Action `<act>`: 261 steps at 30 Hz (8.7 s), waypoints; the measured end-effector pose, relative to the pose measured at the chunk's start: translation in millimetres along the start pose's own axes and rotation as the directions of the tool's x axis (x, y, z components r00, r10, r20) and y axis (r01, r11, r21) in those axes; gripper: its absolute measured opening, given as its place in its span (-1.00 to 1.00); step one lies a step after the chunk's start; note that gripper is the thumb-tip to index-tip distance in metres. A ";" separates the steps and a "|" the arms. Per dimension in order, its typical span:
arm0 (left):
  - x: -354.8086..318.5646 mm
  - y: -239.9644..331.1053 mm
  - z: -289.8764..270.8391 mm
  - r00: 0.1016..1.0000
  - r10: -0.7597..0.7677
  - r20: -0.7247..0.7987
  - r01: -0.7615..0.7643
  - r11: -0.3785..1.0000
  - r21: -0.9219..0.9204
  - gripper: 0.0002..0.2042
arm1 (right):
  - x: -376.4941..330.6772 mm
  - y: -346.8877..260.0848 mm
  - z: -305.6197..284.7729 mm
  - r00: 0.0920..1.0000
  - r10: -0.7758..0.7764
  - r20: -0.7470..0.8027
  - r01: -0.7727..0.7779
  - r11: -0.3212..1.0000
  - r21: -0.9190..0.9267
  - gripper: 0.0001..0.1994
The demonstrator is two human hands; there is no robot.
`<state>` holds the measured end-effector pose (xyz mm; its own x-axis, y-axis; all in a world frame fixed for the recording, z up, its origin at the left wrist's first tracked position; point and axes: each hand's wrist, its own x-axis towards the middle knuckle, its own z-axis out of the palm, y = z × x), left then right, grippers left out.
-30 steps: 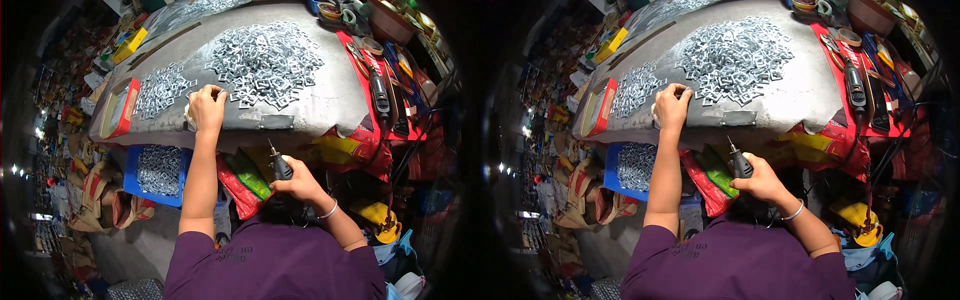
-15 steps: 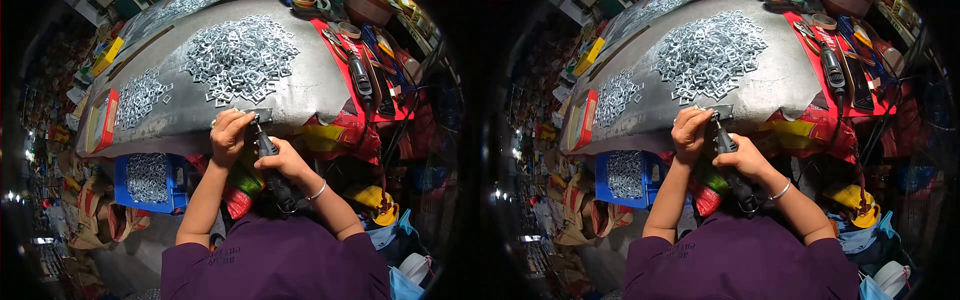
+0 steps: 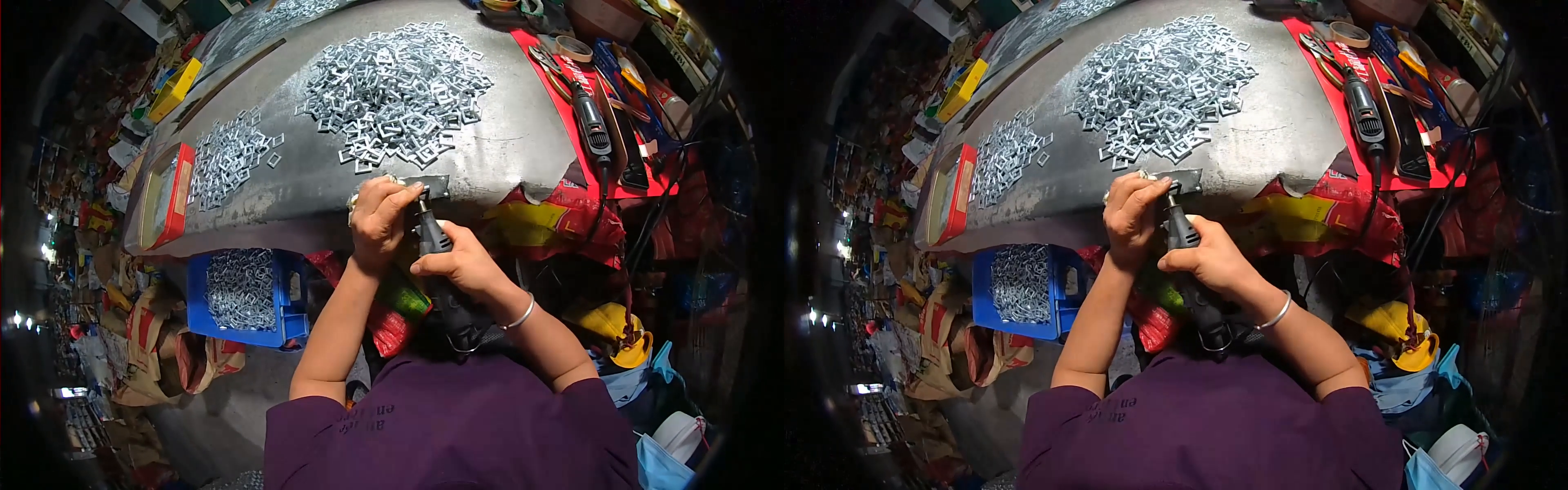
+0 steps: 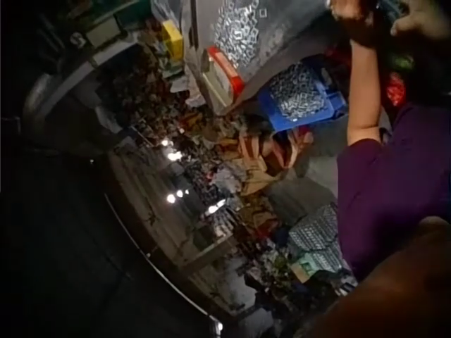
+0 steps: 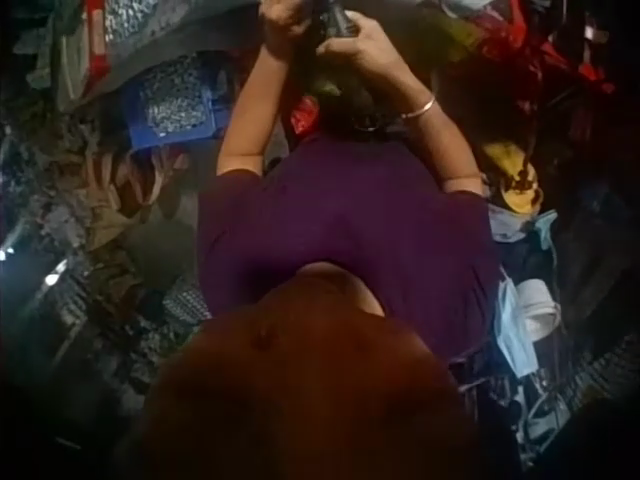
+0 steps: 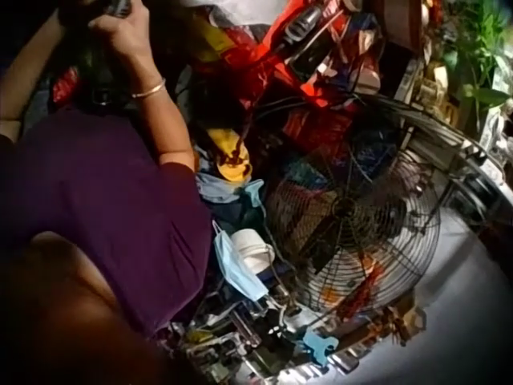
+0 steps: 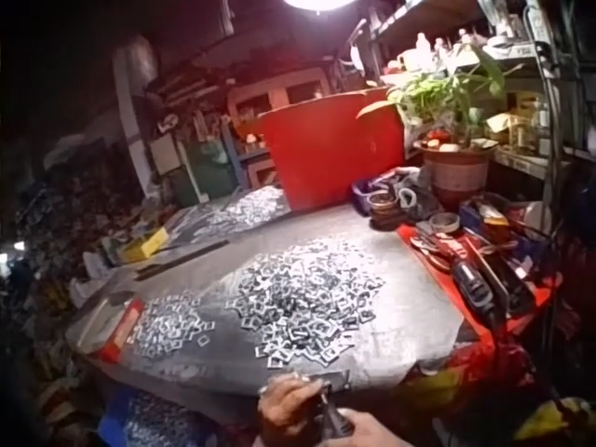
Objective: Assembling small metal hardware components using a power screwdriver at a manual workstation.
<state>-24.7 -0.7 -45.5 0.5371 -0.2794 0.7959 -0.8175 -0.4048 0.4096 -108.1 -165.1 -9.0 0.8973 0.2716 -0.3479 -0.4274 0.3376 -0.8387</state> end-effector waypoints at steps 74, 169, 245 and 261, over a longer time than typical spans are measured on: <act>63.8 -52.7 -28.7 0.944 -0.319 -0.082 0.304 0.751 0.586 -0.91 | -20.5 19.6 -14.0 0.995 -0.034 0.093 0.061 0.948 -0.313 -0.67; 10.1 -2.1 -5.7 1.000 -0.019 -0.003 0.019 0.997 0.072 -0.74 | -4.7 -3.0 -5.1 0.999 0.038 -0.005 -0.039 0.993 -0.115 -0.62; 32.9 7.3 -16.7 0.947 -0.294 -0.131 0.296 0.955 -0.003 -0.84 | -21.3 16.8 -26.4 1.000 -0.020 0.006 0.021 0.977 -0.212 -0.68; -0.8 -3.4 1.3 1.000 0.017 -0.019 -0.017 1.000 -0.008 -0.72 | -3.8 -9.3 -10.4 0.999 0.041 -0.006 -0.041 0.996 -0.076 -0.70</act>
<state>-22.1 -0.2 -48.1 0.5190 -0.2693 0.8113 -0.8283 -0.3929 0.3995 -106.4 -178.6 -4.3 0.8799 0.2794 -0.3844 -0.4542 0.2566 -0.8531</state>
